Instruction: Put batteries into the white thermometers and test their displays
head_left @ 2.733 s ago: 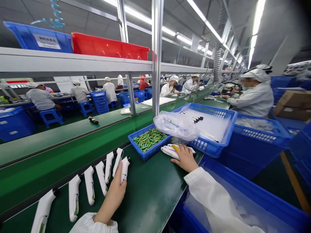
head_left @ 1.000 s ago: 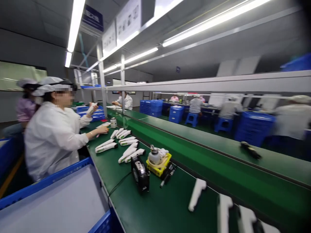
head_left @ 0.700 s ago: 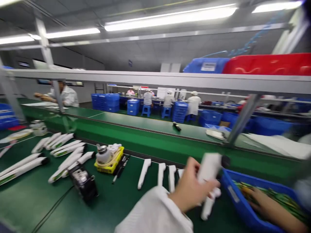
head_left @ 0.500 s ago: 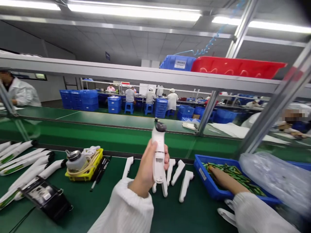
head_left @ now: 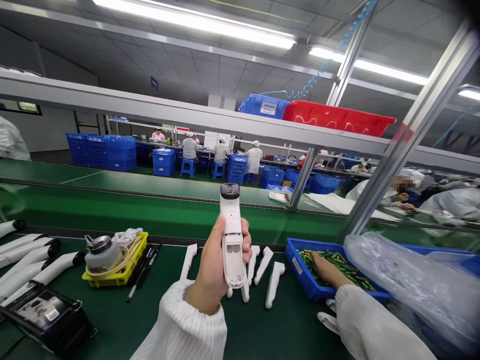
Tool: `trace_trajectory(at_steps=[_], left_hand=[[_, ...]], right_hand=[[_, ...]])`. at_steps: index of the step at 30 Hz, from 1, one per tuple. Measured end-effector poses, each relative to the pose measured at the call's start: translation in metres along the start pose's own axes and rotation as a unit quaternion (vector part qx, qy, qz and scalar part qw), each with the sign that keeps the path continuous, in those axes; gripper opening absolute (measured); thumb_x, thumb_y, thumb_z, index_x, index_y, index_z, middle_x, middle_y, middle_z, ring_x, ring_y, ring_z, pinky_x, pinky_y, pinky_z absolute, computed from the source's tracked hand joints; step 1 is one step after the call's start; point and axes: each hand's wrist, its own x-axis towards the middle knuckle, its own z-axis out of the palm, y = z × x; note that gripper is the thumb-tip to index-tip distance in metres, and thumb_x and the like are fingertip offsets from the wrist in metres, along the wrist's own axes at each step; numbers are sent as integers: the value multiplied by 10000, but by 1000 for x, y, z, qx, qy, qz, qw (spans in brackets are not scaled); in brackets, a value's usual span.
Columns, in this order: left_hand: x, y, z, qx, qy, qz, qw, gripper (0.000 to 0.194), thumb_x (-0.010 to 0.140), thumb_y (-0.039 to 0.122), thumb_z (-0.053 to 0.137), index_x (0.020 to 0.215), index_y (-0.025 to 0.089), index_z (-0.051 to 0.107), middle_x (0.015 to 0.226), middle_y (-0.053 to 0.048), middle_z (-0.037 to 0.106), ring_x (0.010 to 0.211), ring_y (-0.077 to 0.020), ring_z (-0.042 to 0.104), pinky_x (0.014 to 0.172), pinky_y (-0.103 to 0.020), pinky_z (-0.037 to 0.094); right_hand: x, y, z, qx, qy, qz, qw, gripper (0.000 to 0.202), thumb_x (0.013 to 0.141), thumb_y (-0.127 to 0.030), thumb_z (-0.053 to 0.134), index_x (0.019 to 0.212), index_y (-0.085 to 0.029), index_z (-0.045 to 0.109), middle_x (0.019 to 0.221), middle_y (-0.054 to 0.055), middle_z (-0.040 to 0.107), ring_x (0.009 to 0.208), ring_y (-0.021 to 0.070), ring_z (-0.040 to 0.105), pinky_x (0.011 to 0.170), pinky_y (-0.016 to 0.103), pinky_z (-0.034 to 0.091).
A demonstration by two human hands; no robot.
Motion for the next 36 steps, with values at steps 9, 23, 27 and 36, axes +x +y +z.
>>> trace_trajectory(at_steps=[9, 23, 27, 36], left_hand=[[-1, -2, 5, 57, 6, 17, 998, 431, 994, 363, 249, 806, 135, 563, 655, -14, 497, 471, -72, 419, 466, -181, 374], [-7, -28, 19, 104, 83, 28, 991, 280, 916, 452, 445, 863, 184, 509, 779, -20, 471, 684, -143, 438, 667, -248, 432], [-12, -31, 24, 80, 126, 39, 988, 275, 920, 439, 425, 855, 186, 512, 812, -30, 479, 775, -165, 476, 737, -270, 442], [-20, -26, 35, 36, 141, 88, 985, 441, 958, 429, 307, 716, 165, 565, 754, -30, 456, 801, -162, 494, 768, -240, 461]], right_hand=[[-17, -85, -46, 334, -4, 101, 937, 179, 715, -318, 562, 844, -199, 524, 650, 42, 619, 626, 210, 622, 561, 297, 474], [-148, -262, -69, 437, 3, -228, 870, 130, 924, -304, 509, 1008, -208, 531, 689, -21, 568, 567, 114, 545, 514, 213, 430], [-162, -269, -58, 220, 175, -371, 885, 96, 924, -173, 482, 998, -189, 542, 758, 36, 620, 657, 171, 581, 579, 273, 457], [-171, -267, -63, 276, 134, -441, 843, 131, 967, -221, 423, 963, -184, 549, 721, 44, 557, 653, 172, 542, 551, 275, 446]])
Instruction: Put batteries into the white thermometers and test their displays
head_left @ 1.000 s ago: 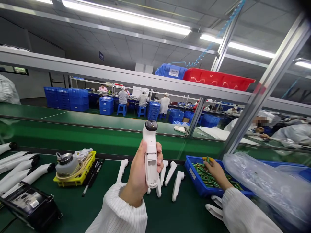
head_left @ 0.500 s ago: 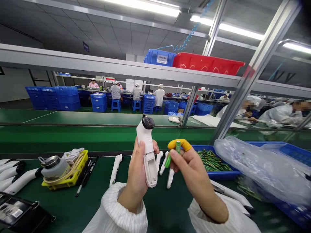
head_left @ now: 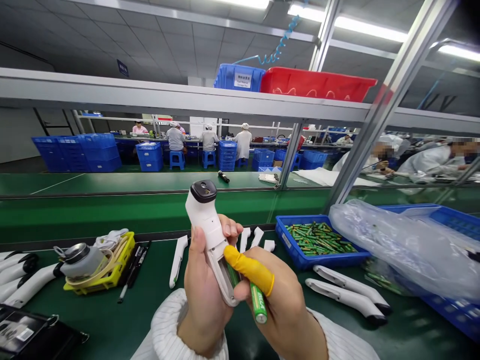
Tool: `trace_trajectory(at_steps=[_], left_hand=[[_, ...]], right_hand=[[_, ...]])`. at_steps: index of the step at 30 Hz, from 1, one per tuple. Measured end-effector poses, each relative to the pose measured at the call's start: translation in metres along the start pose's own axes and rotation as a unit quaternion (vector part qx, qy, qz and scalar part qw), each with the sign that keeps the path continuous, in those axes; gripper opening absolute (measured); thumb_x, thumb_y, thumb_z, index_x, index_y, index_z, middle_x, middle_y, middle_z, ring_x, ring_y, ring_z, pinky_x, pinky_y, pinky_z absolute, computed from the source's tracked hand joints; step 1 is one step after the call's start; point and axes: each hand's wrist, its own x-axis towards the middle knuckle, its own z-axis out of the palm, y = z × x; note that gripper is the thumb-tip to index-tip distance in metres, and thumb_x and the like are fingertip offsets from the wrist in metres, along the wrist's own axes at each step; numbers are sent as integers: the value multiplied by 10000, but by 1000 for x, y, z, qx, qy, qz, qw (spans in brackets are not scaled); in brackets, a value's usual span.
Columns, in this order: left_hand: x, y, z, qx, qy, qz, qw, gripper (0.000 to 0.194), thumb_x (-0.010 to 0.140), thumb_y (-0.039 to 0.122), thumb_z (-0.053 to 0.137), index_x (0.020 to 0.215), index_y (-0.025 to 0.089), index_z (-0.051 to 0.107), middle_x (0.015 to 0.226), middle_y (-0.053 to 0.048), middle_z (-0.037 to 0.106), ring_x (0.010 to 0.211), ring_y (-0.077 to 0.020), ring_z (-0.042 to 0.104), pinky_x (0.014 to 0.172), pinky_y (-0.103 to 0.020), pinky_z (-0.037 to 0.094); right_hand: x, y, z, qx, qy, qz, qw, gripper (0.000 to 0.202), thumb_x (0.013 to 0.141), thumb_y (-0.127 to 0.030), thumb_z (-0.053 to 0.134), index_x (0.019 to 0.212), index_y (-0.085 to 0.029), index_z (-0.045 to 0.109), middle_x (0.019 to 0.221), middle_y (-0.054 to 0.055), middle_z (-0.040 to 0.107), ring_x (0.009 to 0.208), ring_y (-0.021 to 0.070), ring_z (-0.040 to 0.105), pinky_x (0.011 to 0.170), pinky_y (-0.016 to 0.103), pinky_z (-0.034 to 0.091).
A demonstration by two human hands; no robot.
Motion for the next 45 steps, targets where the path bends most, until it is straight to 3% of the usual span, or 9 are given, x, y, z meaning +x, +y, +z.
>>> trace_trajectory(at_steps=[4, 8, 14, 18, 24, 29, 35, 39, 45], left_hand=[[3, 0, 0, -75, -3, -47, 996, 469, 958, 426, 298, 696, 151, 572, 737, -25, 432, 751, -145, 493, 746, -236, 487], [7, 1, -2, -79, -21, -46, 996, 466, 974, 396, 294, 715, 151, 594, 756, -24, 455, 764, -139, 510, 788, -245, 489], [9, 0, -3, -54, -85, 26, 995, 494, 984, 385, 259, 720, 160, 611, 747, -26, 465, 729, -136, 501, 763, -250, 493], [10, 0, -3, -50, -103, 67, 991, 489, 984, 377, 260, 733, 161, 620, 742, -26, 463, 722, -130, 487, 778, -242, 487], [10, 0, -3, -5, -97, 105, 990, 407, 965, 383, 348, 740, 178, 620, 738, -27, 471, 727, -145, 475, 783, -259, 480], [6, -2, -3, 40, -73, 132, 988, 328, 913, 449, 468, 767, 182, 591, 739, -20, 468, 739, -158, 465, 785, -267, 466], [8, -9, -4, 94, -93, 137, 982, 257, 869, 468, 552, 888, 214, 589, 752, -8, 499, 747, -167, 463, 854, -311, 456], [9, -12, -3, 69, -89, 100, 989, 312, 931, 429, 428, 800, 189, 579, 761, -14, 468, 739, -157, 448, 895, -311, 449], [8, -12, -4, 63, -75, 97, 990, 423, 980, 362, 259, 784, 175, 585, 768, -27, 464, 776, -158, 474, 866, -271, 454]], right_hand=[[-6, -1, -1, 22, -13, 32, 999, 148, 971, -259, 425, 1027, -179, 536, 822, 67, 569, 698, 170, 560, 580, 275, 482], [-7, -2, -8, -49, -33, 20, 998, 162, 959, -175, 378, 954, -176, 540, 919, 101, 544, 788, 192, 553, 634, 301, 513], [1, -8, -21, -77, -32, 55, 995, 170, 1005, -247, 319, 1010, -213, 485, 820, 40, 600, 730, 161, 589, 641, 251, 506], [0, -15, -25, -108, -55, 104, 987, 304, 1012, -359, 285, 797, -226, 455, 645, -16, 558, 549, 131, 537, 497, 235, 436], [2, -24, -30, -71, -70, 124, 987, 315, 1018, -322, 261, 839, -216, 498, 754, 24, 613, 675, 148, 598, 618, 245, 488], [-1, -18, -18, -118, -104, 114, 981, 377, 1005, -359, 329, 739, -187, 533, 630, 6, 594, 531, 131, 555, 493, 237, 402], [-5, -11, -8, -179, -55, 114, 976, 442, 1003, -339, 341, 600, -192, 444, 512, -12, 506, 415, 105, 454, 424, 236, 301], [-6, -9, -4, -206, 11, 70, 976, 238, 985, -248, 394, 802, -181, 530, 659, 37, 607, 581, 156, 574, 523, 254, 401], [-9, -9, 3, -278, 60, -27, 958, 204, 876, -30, 419, 760, -184, 488, 581, 21, 457, 521, 157, 414, 467, 277, 301]])
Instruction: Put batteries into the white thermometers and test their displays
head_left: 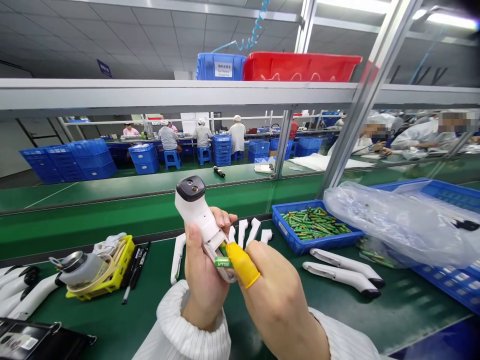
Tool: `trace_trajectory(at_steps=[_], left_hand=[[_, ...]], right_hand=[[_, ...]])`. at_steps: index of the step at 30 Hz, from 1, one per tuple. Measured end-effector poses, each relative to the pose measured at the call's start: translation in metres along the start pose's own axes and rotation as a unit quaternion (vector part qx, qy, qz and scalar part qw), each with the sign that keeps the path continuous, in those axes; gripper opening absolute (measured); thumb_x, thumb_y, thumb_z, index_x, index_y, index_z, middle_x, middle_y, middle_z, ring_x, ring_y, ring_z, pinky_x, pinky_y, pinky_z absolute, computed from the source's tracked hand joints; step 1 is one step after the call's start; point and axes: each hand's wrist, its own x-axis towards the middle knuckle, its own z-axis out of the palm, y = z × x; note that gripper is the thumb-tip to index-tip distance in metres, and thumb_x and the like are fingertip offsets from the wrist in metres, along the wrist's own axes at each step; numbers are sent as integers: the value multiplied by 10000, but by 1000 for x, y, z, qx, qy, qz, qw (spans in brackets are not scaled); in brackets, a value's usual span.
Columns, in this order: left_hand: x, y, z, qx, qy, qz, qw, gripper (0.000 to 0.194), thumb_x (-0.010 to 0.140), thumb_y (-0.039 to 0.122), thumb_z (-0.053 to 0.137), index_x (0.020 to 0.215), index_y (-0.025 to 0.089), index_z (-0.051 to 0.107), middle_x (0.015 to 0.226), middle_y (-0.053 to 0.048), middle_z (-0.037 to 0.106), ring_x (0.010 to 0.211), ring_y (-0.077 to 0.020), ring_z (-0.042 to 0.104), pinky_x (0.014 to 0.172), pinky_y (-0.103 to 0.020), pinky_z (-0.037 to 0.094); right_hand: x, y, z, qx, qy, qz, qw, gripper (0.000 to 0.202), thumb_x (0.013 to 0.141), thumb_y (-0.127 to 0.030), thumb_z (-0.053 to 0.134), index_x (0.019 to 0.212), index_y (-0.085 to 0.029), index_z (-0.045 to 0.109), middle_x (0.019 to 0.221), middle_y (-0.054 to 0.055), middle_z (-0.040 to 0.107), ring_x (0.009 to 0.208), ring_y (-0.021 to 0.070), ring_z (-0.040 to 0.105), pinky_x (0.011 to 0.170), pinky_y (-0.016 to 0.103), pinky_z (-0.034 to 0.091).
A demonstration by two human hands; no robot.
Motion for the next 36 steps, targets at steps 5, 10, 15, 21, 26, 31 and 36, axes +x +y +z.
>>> trace_trajectory(at_steps=[5, 10, 15, 21, 26, 31, 36], left_hand=[[4, -1, -8, -27, 15, 3, 1000, 457, 985, 373, 249, 789, 156, 599, 779, -25, 469, 771, -138, 485, 853, -244, 464], [7, -3, -11, -29, 6, 20, 999, 419, 968, 413, 319, 807, 148, 601, 784, -24, 482, 774, -137, 498, 855, -254, 474], [9, -2, -7, -52, -28, 10, 998, 444, 980, 384, 273, 761, 161, 589, 746, -14, 466, 728, -126, 480, 813, -247, 472], [-1, 0, -5, 21, -109, 3, 994, 385, 949, 478, 355, 812, 183, 559, 747, -1, 463, 733, -134, 463, 842, -257, 442], [-5, -1, -3, 20, -149, -94, 984, 355, 945, 480, 371, 815, 197, 541, 762, -6, 470, 736, -136, 475, 777, -261, 454], [0, -2, -7, 6, -154, -166, 974, 300, 908, 477, 471, 855, 192, 543, 686, 7, 472, 695, -129, 509, 665, -238, 472], [5, 17, -37, 167, -80, -225, 957, 358, 860, 507, 549, 1036, 195, 532, 749, 15, 554, 508, -79, 514, 457, -183, 419]], right_hand=[[0, -2, -4, 65, -51, 40, 996, 174, 903, -28, 392, 986, -129, 506, 741, 83, 541, 646, 183, 512, 546, 287, 448], [0, -1, -6, 191, -62, 55, 978, 60, 950, -145, 452, 975, -155, 505, 731, 62, 579, 656, 178, 562, 585, 282, 487], [-3, 6, -6, 305, -132, 72, 940, 183, 964, -328, 457, 956, -169, 546, 748, 48, 579, 640, 153, 548, 564, 253, 465], [-4, 15, -3, 408, -169, 295, 848, 341, 747, -465, 739, 815, -202, 533, 796, 9, 533, 679, 141, 487, 570, 238, 424], [-6, 11, 1, 589, -208, 428, 653, 549, 655, -552, 777, 998, -193, 545, 762, -4, 559, 655, 131, 512, 558, 224, 422], [-15, 23, 0, 516, -224, 369, 740, 405, 744, -512, 708, 946, -189, 571, 771, 11, 593, 687, 149, 550, 621, 248, 451], [-39, 126, 13, 122, -275, 337, 892, 325, 907, -464, 420, 916, -190, 595, 826, 52, 655, 758, 191, 618, 695, 286, 478]])
